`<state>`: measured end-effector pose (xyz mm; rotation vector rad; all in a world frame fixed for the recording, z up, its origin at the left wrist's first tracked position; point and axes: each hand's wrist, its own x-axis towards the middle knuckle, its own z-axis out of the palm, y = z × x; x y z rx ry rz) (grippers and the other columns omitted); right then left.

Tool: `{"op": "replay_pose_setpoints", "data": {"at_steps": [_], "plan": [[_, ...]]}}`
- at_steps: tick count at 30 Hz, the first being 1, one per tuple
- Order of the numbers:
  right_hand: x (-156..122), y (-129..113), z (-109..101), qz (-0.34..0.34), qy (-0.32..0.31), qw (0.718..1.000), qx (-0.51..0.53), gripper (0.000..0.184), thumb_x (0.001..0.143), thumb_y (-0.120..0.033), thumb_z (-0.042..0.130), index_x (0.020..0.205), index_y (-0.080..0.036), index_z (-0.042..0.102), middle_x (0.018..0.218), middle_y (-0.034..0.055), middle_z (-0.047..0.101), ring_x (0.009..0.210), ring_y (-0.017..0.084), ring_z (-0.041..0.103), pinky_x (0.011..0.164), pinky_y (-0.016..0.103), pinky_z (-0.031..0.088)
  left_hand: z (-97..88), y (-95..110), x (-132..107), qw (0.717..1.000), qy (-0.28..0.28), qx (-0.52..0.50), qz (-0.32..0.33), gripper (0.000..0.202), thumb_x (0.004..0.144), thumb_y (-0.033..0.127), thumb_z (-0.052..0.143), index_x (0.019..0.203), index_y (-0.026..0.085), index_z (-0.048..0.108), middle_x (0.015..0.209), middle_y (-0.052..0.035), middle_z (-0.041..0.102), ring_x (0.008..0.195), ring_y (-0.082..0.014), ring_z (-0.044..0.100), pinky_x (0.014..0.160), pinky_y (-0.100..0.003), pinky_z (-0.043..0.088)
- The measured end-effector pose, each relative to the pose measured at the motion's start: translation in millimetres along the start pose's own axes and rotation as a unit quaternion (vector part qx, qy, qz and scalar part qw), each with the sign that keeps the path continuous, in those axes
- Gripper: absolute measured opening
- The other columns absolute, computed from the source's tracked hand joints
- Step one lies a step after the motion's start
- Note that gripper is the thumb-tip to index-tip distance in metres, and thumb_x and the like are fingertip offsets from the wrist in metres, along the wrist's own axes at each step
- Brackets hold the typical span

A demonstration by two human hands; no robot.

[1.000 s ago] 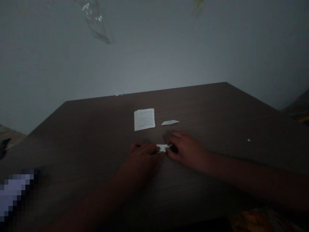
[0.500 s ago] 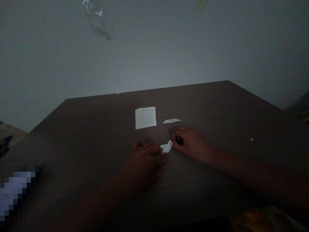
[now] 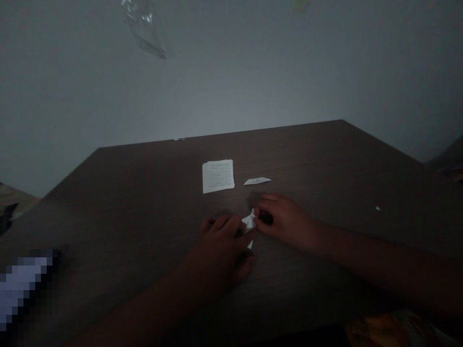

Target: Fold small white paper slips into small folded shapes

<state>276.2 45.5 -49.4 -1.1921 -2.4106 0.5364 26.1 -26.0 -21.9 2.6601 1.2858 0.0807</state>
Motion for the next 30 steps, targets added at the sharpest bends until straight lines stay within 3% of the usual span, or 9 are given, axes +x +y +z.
{"op": "replay_pose_setpoints", "data": {"at_steps": [9,14,21,25,30], "plan": [[11.9,11.0,-5.4,0.01,0.001,1.0,-0.004,0.013,0.107,-0.013,0.083,0.098,-0.023,0.081,0.097,0.0044,0.077,0.095,0.025,0.072,0.089,0.038,0.051,-12.7,-1.4,-7.0,0.999,-0.028,-0.041,0.017,0.042,0.114,0.038,0.084,0.155,0.029,0.088,0.154,-0.0165,0.083,0.141,-0.0457,0.078,0.128,-0.08,0.056],[9.3,4.1,-7.6,0.005,-0.015,0.999,-0.045,0.016,0.114,-0.017,0.079,0.099,-0.021,0.082,0.099,0.0061,0.077,0.097,0.025,0.072,0.09,0.039,0.051,-16.4,-5.9,-12.0,0.997,-0.041,-0.052,0.039,0.036,0.116,0.038,0.081,0.149,0.029,0.089,0.161,-0.0173,0.081,0.147,-0.0448,0.075,0.132,-0.079,0.053],[-2.7,-9.4,-8.9,-0.015,-0.021,0.991,-0.132,0.014,0.114,-0.033,0.084,0.112,-0.02,0.086,0.118,0.0142,0.083,0.114,0.034,0.077,0.098,0.045,0.059,-31.2,-5.0,-21.0,0.995,-0.066,-0.074,0.033,0.031,0.113,0.036,0.081,0.142,0.035,0.09,0.169,-0.0103,0.08,0.16,-0.0435,0.071,0.14,-0.074,0.051],[-12.4,-17.9,-4.1,-0.018,-0.015,0.987,-0.156,0.03,0.116,-0.048,0.084,0.121,-0.018,0.087,0.126,0.0184,0.084,0.124,0.041,0.078,0.105,0.053,0.064,-40.9,-0.9,-18.4,0.991,-0.095,-0.088,0.015,0.03,0.111,0.035,0.086,0.14,0.031,0.093,0.176,-0.012,0.076,0.162,-0.0467,0.071,0.138,-0.079,0.052],[-13.5,-14.9,1.9,-0.02,0.01,0.989,-0.146,0.041,0.117,-0.055,0.085,0.13,-0.016,0.087,0.135,0.0219,0.083,0.134,0.045,0.075,0.117,0.061,0.063,-38.3,0.2,-14.5,0.99,-0.109,-0.092,0.009,0.045,0.106,0.034,0.096,0.15,0.03,0.091,0.162,-0.0146,0.08,0.153,-0.0497,0.074,0.131,-0.082,0.057]]}}
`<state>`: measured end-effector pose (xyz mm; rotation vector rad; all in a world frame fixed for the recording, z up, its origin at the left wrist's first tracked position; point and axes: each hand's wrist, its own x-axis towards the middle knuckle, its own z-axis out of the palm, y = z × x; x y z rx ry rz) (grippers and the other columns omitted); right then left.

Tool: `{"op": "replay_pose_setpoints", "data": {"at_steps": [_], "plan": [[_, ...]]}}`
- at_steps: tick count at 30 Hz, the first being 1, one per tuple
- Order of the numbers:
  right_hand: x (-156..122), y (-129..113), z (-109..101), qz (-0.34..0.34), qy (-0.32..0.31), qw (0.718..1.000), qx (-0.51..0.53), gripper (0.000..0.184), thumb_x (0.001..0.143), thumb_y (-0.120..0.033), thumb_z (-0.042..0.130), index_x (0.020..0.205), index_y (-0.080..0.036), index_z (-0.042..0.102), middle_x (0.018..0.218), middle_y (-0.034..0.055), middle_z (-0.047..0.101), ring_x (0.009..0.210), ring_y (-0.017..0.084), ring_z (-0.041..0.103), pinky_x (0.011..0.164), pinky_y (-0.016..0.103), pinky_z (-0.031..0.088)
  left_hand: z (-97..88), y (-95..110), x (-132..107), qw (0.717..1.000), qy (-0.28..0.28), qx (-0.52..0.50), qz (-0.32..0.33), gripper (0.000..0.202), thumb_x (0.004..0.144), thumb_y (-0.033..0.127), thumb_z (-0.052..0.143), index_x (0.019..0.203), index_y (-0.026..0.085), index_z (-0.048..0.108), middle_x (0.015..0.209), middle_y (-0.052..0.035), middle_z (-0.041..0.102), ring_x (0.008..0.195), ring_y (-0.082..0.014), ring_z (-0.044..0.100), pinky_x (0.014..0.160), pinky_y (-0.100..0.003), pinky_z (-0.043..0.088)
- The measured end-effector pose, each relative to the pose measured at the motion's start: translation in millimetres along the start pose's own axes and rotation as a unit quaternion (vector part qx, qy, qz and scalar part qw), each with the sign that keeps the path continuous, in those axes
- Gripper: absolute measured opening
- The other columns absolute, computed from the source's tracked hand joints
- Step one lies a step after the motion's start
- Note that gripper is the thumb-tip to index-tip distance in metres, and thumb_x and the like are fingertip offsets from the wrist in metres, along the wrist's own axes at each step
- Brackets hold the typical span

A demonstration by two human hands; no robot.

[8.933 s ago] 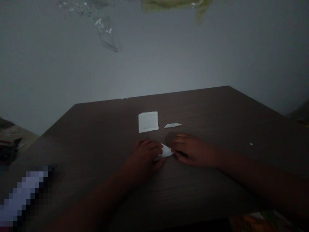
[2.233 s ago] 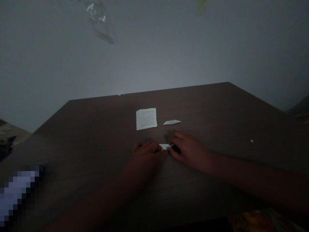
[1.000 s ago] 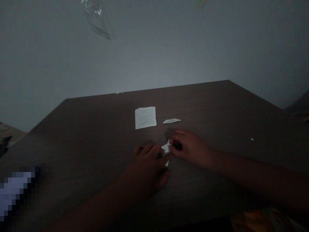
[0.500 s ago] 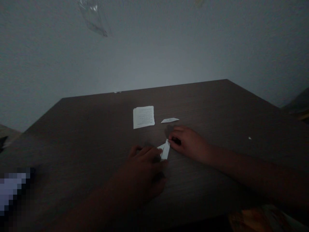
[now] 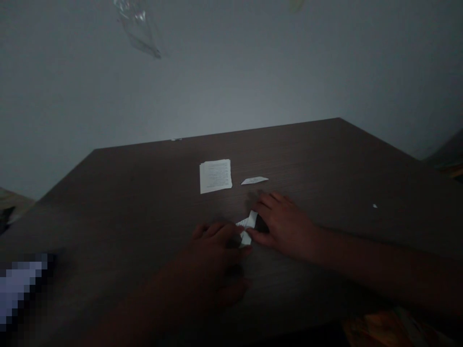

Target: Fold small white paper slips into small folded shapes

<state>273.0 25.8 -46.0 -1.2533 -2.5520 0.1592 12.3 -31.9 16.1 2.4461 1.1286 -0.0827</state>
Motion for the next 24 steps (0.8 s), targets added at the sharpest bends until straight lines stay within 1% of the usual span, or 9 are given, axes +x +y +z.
{"op": "replay_pose_setpoints", "data": {"at_steps": [4,6,9,11,15,17,19,21,24], "plan": [[7.6,12.5,1.8,-0.02,0.008,0.999,0.025,0.042,0.112,-0.054,0.093,0.133,-0.019,0.085,0.134,0.0193,0.082,0.13,0.042,0.074,0.111,0.06,0.063,11.5,-6.2,0.7,0.999,0.027,0.014,0.011,0.058,0.103,0.037,0.099,0.16,0.037,0.087,0.162,-0.0143,0.079,0.151,-0.0503,0.073,0.128,-0.08,0.059],[10.7,17.5,2.0,-0.047,0.01,0.998,0.044,0.032,0.113,-0.048,0.093,0.127,-0.021,0.086,0.13,0.0164,0.082,0.126,0.039,0.073,0.109,0.056,0.062,17.0,-10.3,1.2,0.998,0.053,0.015,0.021,0.057,0.105,0.039,0.096,0.162,0.039,0.085,0.163,-0.0128,0.079,0.15,-0.0478,0.073,0.129,-0.075,0.059],[13.0,21.1,3.3,-0.079,-0.006,0.993,0.083,0.016,0.116,-0.036,0.089,0.113,-0.021,0.086,0.117,0.0121,0.08,0.117,0.034,0.073,0.104,0.05,0.06,22.7,-17.2,5.1,0.996,0.084,0.004,0.031,0.048,0.113,0.035,0.086,0.161,0.036,0.084,0.16,-0.0111,0.083,0.145,-0.0417,0.077,0.128,-0.067,0.058],[13.4,22.2,4.5,-0.086,-0.016,0.991,0.105,0.013,0.117,-0.032,0.088,0.109,-0.021,0.087,0.111,0.0101,0.08,0.112,0.031,0.072,0.101,0.047,0.058,25.3,-22.0,10.1,0.994,0.103,-0.004,0.033,0.038,0.118,0.028,0.079,0.155,0.033,0.087,0.152,-0.0097,0.087,0.14,-0.0373,0.08,0.127,-0.063,0.057],[12.7,24.5,4.8,-0.102,-0.02,0.986,0.132,0.008,0.114,-0.03,0.091,0.117,-0.023,0.091,0.114,0.0095,0.081,0.11,0.03,0.074,0.102,0.047,0.059,30.8,-29.5,23.4,0.99,0.138,-0.014,0.012,0.02,0.117,0.02,0.077,0.119,0.03,0.095,0.132,-0.006,0.091,0.128,-0.0338,0.084,0.119,-0.057,0.061],[12.0,26.0,4.4,-0.116,-0.017,0.983,0.141,0.01,0.113,-0.029,0.092,0.121,-0.024,0.092,0.117,0.0097,0.082,0.111,0.03,0.075,0.105,0.049,0.06,34.6,-31.4,29.9,0.987,0.158,-0.018,-0.015,0.019,0.116,0.016,0.077,0.119,0.027,0.091,0.132,-0.0067,0.09,0.13,-0.0342,0.084,0.119,-0.057,0.063],[11.3,27.2,4.5,-0.122,-0.012,0.982,0.147,0.013,0.111,-0.03,0.093,0.123,-0.025,0.093,0.119,0.0098,0.083,0.114,0.031,0.076,0.107,0.051,0.06,39.1,-32.7,35.2,0.981,0.189,-0.028,-0.033,0.016,0.107,0.016,0.086,0.119,0.027,0.087,0.132,-0.0069,0.089,0.129,-0.036,0.084,0.114,-0.056,0.067],[11.2,28.0,5.2,-0.124,-0.012,0.981,0.152,0.014,0.111,-0.031,0.094,0.123,-0.026,0.093,0.121,0.0095,0.083,0.115,0.031,0.076,0.108,0.051,0.061,43.6,-33.9,38.5,0.976,0.208,-0.04,-0.045,0.026,0.102,0.019,0.092,0.124,0.028,0.083,0.14,-0.0083,0.088,0.135,-0.0378,0.083,0.118,-0.057,0.068],[12.3,28.4,6.4,-0.122,-0.016,0.98,0.157,0.013,0.11,-0.031,0.095,0.122,-0.025,0.093,0.12,0.0095,0.082,0.115,0.031,0.075,0.111,0.052,0.061,48.2,-35.1,40.3,0.973,0.224,-0.045,-0.038,0.049,0.099,0.022,0.095,0.145,0.029,0.079,0.155,-0.0113,0.085,0.149,-0.0403,0.079,0.127,-0.062,0.065]]}}
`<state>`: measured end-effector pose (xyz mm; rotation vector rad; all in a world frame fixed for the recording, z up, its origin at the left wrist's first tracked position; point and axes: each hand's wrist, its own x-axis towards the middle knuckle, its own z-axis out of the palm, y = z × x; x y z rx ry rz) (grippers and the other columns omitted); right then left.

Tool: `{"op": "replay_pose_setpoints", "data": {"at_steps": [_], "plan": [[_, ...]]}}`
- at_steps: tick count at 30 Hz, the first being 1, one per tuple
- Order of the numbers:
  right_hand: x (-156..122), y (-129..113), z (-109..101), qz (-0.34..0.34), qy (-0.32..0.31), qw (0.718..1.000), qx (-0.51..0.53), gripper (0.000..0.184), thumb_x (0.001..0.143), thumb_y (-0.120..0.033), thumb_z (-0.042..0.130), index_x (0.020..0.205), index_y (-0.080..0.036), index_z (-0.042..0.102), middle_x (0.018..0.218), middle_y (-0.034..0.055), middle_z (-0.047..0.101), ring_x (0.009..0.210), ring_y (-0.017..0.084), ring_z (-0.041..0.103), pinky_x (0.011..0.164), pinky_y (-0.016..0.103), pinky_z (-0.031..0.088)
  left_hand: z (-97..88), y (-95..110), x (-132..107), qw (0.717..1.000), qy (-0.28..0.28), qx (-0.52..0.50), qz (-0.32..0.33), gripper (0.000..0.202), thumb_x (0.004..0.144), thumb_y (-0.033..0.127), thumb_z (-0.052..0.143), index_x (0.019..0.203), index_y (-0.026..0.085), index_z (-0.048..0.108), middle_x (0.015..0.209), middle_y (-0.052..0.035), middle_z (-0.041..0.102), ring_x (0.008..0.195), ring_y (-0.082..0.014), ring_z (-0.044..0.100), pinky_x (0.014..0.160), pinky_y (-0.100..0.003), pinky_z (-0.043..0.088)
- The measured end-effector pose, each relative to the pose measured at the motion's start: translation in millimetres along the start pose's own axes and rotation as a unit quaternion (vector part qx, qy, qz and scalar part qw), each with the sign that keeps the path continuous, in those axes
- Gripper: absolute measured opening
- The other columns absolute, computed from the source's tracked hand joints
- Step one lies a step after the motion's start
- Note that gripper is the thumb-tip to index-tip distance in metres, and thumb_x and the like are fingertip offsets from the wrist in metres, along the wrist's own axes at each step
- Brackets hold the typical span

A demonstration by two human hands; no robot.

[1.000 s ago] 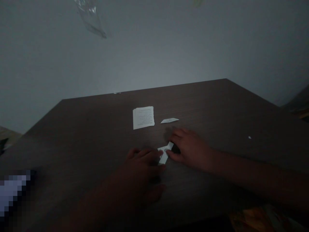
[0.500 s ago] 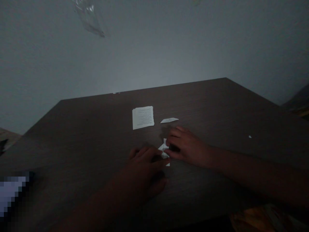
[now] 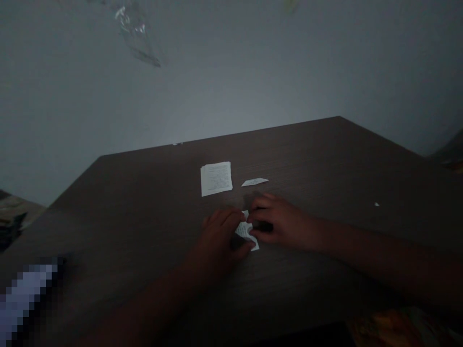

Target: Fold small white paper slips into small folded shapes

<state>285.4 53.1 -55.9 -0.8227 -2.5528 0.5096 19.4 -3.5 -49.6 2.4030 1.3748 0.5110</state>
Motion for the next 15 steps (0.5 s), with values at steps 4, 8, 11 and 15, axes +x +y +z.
{"op": "replay_pose_setpoints", "data": {"at_steps": [4,8,11,15], "plan": [[1.8,-1.2,-1.9,0.002,-0.016,1.0,0.004,0.014,0.109,-0.03,0.096,0.119,-0.022,0.093,0.119,0.0112,0.082,0.115,0.032,0.075,0.11,0.053,0.061,-0.8,2.6,0.1,1.0,-0.022,0.006,-0.002,0.062,0.102,0.025,0.094,0.161,0.03,0.073,0.162,-0.0116,0.084,0.157,-0.0404,0.075,0.133,-0.064,0.06],[0.8,-7.8,-5.8,0.003,-0.031,0.999,0.005,0.02,0.105,-0.031,0.099,0.12,-0.021,0.092,0.122,0.012,0.083,0.118,0.034,0.077,0.115,0.056,0.06,-7.8,9.8,0.7,0.998,-0.048,0.027,-0.018,0.057,0.109,0.026,0.087,0.165,0.028,0.072,0.169,-0.0137,0.082,0.163,-0.0445,0.071,0.134,-0.07,0.058],[0.7,-11.6,-5.5,0.025,-0.024,0.999,0.009,0.024,0.101,-0.028,0.1,0.122,-0.022,0.091,0.122,0.011,0.085,0.117,0.033,0.078,0.113,0.054,0.061,-11.3,12.2,1.4,0.998,-0.058,0.026,-0.025,0.061,0.108,0.024,0.086,0.167,0.026,0.07,0.169,-0.0148,0.082,0.165,-0.0452,0.071,0.136,-0.072,0.055],[6.6,-6.5,-2.9,0.063,0.001,0.998,0.013,0.018,0.099,-0.022,0.1,0.114,-0.024,0.091,0.114,0.0079,0.085,0.111,0.03,0.079,0.106,0.048,0.062,-11.1,10.1,4.5,0.996,-0.074,0.024,-0.04,0.069,0.102,0.027,0.093,0.166,0.028,0.07,0.172,-0.0147,0.08,0.167,-0.0463,0.069,0.137,-0.071,0.054]]}}
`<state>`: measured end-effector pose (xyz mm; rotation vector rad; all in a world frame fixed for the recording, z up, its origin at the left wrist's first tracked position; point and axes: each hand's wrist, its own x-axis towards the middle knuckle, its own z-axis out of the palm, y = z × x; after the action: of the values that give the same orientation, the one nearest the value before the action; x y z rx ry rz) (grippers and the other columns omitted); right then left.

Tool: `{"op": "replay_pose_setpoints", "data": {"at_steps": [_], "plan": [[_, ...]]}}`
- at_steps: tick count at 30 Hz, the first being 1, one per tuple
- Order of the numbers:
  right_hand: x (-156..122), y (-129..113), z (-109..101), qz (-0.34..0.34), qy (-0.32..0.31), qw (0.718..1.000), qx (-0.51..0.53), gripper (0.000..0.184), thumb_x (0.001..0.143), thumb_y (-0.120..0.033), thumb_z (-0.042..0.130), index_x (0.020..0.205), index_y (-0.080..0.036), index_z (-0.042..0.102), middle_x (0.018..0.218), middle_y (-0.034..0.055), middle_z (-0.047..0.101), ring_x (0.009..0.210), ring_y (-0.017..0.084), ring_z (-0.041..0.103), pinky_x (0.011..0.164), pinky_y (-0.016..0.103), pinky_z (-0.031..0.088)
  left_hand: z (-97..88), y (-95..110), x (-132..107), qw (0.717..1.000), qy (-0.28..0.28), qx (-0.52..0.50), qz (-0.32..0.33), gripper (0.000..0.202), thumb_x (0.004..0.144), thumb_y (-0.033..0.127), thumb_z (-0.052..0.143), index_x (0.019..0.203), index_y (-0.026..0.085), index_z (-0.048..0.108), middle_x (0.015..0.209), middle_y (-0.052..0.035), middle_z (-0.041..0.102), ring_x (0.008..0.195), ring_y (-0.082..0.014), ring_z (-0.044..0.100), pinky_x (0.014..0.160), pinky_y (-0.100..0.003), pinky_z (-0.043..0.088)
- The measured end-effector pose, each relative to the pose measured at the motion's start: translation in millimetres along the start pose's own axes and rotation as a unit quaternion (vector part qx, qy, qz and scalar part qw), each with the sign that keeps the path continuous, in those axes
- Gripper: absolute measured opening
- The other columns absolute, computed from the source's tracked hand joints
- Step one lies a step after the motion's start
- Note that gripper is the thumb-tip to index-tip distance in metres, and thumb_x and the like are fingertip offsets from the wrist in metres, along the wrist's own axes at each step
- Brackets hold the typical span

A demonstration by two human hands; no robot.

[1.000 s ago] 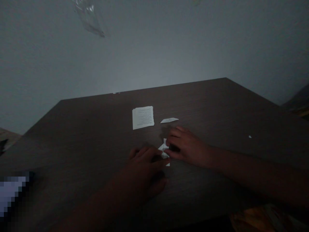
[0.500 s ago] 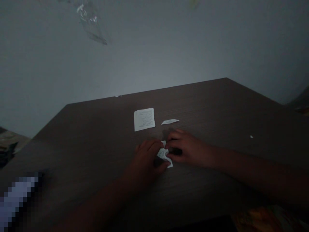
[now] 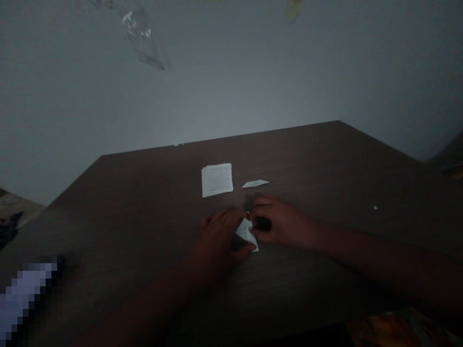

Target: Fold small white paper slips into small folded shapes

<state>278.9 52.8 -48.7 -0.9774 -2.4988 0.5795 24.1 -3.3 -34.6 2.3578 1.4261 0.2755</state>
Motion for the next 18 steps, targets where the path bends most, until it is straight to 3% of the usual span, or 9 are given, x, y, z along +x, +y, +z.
{"op": "replay_pose_setpoints", "data": {"at_steps": [7,12,18], "plan": [[15.3,15.8,1.4,0.033,0.029,0.999,0.01,0.01,0.101,-0.02,0.097,0.102,-0.023,0.088,0.107,0.0067,0.082,0.11,0.029,0.078,0.1,0.043,0.058,-2.5,2.8,2.8,1.0,-0.011,-0.004,-0.001,0.068,0.101,0.028,0.093,0.164,0.03,0.07,0.171,-0.0137,0.08,0.165,-0.0464,0.071,0.135,-0.073,0.056],[19.9,17.3,2.8,0.053,0.046,0.998,-0.001,0.013,0.1,-0.021,0.097,0.099,-0.023,0.084,0.105,0.0057,0.079,0.107,0.028,0.075,0.096,0.04,0.055,1.8,0.1,1.5,1.0,0.015,-0.011,0.007,0.065,0.102,0.022,0.094,0.162,0.028,0.072,0.169,-0.0141,0.081,0.164,-0.0466,0.07,0.133,-0.073,0.055],[13.1,8.6,-3.0,0.059,0.027,0.998,-0.009,0.018,0.098,-0.023,0.099,0.1,-0.024,0.081,0.11,0.0072,0.081,0.113,0.031,0.077,0.1,0.043,0.057,1.2,-4.2,1.8,1.0,-0.003,-0.002,0.029,0.044,0.106,0.028,0.095,0.149,0.029,0.083,0.172,-0.013,0.08,0.164,-0.0458,0.07,0.131,-0.075,0.055]]}}
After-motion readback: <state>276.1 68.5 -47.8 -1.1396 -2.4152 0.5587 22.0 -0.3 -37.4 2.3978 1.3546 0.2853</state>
